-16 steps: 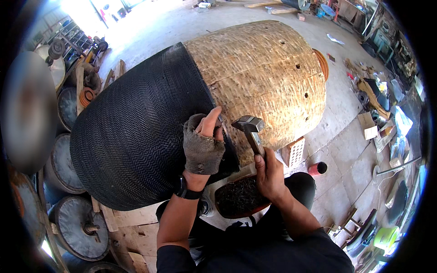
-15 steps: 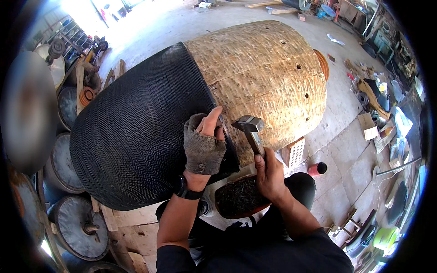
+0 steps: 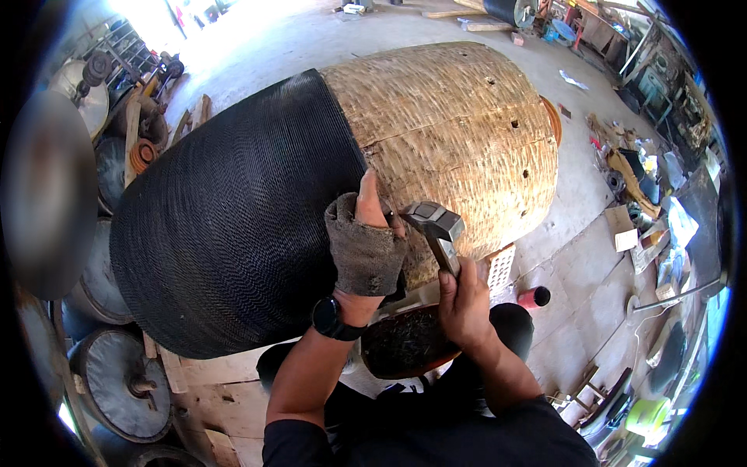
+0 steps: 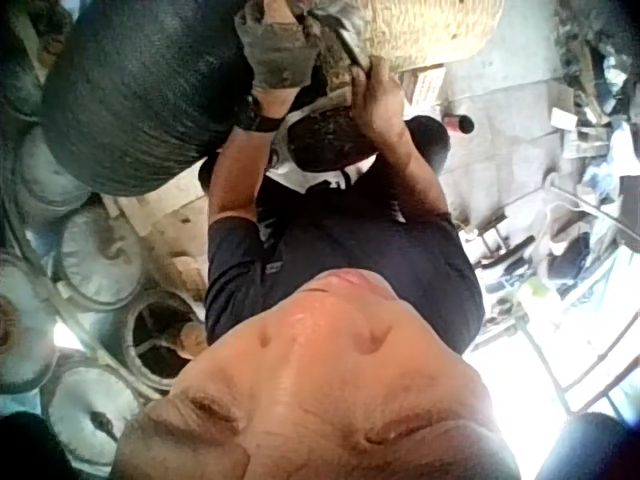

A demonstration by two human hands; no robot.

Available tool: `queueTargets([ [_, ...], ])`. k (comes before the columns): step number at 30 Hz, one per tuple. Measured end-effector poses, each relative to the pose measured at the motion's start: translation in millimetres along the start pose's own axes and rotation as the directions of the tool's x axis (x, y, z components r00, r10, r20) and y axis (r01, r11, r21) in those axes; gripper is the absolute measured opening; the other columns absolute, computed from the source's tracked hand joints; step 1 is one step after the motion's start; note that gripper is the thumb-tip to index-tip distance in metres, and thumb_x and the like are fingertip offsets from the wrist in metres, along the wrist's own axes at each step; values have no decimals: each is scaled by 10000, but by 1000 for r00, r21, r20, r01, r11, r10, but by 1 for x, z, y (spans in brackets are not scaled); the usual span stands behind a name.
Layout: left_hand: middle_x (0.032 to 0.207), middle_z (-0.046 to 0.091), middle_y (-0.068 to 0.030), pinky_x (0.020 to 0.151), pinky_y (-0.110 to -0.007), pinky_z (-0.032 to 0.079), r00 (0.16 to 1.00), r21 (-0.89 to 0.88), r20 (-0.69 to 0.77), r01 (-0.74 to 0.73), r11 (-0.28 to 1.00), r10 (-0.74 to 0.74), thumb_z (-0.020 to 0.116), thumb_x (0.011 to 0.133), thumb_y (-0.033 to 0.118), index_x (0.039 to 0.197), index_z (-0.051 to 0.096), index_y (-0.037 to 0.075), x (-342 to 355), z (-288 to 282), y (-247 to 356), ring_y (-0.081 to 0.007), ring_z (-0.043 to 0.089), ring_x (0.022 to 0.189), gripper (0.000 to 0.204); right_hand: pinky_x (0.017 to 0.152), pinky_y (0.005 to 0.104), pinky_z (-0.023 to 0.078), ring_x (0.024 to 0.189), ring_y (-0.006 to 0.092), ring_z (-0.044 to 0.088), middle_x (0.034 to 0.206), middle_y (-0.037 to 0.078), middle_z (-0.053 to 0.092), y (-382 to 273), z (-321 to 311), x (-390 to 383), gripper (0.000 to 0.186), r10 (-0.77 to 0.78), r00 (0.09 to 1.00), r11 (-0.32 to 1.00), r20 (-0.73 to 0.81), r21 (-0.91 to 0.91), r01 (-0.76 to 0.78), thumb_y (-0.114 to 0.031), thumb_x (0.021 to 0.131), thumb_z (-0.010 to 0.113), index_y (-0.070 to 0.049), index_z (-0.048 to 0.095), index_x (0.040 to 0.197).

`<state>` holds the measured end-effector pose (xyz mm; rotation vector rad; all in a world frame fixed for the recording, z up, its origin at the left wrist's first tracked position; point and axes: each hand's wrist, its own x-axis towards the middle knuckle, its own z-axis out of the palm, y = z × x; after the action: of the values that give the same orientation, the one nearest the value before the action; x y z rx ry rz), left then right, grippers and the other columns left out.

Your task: The person uses a hammer to drive nails into a large wooden drum, securing a black textured material around part of its circumference.

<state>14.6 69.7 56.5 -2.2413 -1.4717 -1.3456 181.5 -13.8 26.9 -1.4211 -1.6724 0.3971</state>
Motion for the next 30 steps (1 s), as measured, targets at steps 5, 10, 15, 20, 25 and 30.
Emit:
queueTargets([
  [5, 1096, 585, -184, 965, -505, 419, 1000, 115, 8, 28, 993, -30, 709, 763, 43, 1497, 281, -63, -14, -18, 22, -347, 585, 986, 856, 573, 497, 490, 658, 475, 626, 747, 265, 618, 5, -1, 0, 182, -53, 999, 998, 6, -30, 53, -88, 970, 578, 11, 499, 1100],
  [10, 1083, 596, -199, 831, -491, 494, 959, -90, 214, -173, 981, 189, 711, 786, 127, 1263, 584, -46, -95, -17, 23, -342, 613, 972, 523, 610, 514, 502, 716, 516, 614, 799, 304, 617, 4, 7, -1, 236, -64, 998, 996, -17, -61, 63, -133, 974, 565, 28, 483, 1124],
  [15, 951, 608, -132, 739, -452, 474, 831, -111, 548, -33, 993, 89, 666, 798, 243, 1018, 654, 14, -162, 0, 37, -306, 600, 896, 318, 552, 353, 425, 591, 206, 529, 649, 102, 484, 17, 17, -11, 252, 2, 997, 973, -74, 229, 15, -231, 1038, 471, 17, 515, 1024],
  [20, 931, 619, -130, 735, -448, 467, 827, -151, 531, -121, 981, 184, 649, 795, 262, 897, 663, 27, -172, 8, 38, -303, 599, 886, 257, 573, 354, 439, 636, 183, 534, 693, 64, 517, 22, 31, -5, 214, -52, 996, 998, -76, 30, 54, -199, 1021, 501, 15, 498, 1035],
  [25, 938, 626, -147, 746, -450, 482, 761, -126, 625, -122, 984, 174, 620, 814, 220, 884, 664, 19, -158, -1, 45, -310, 602, 888, 217, 542, 320, 402, 610, 157, 509, 693, 45, 521, 10, 24, -16, 224, 5, 992, 956, -123, 291, 32, -203, 1035, 459, 16, 507, 1039],
  [30, 942, 628, -164, 747, -456, 491, 758, -176, 631, -71, 982, 168, 604, 826, 202, 896, 663, 7, -162, 1, 43, -321, 605, 889, 215, 571, 400, 403, 613, 357, 484, 716, 192, 523, 15, 30, -7, 199, -111, 989, 994, -101, 2, 112, -160, 1006, 445, 18, 493, 930],
])
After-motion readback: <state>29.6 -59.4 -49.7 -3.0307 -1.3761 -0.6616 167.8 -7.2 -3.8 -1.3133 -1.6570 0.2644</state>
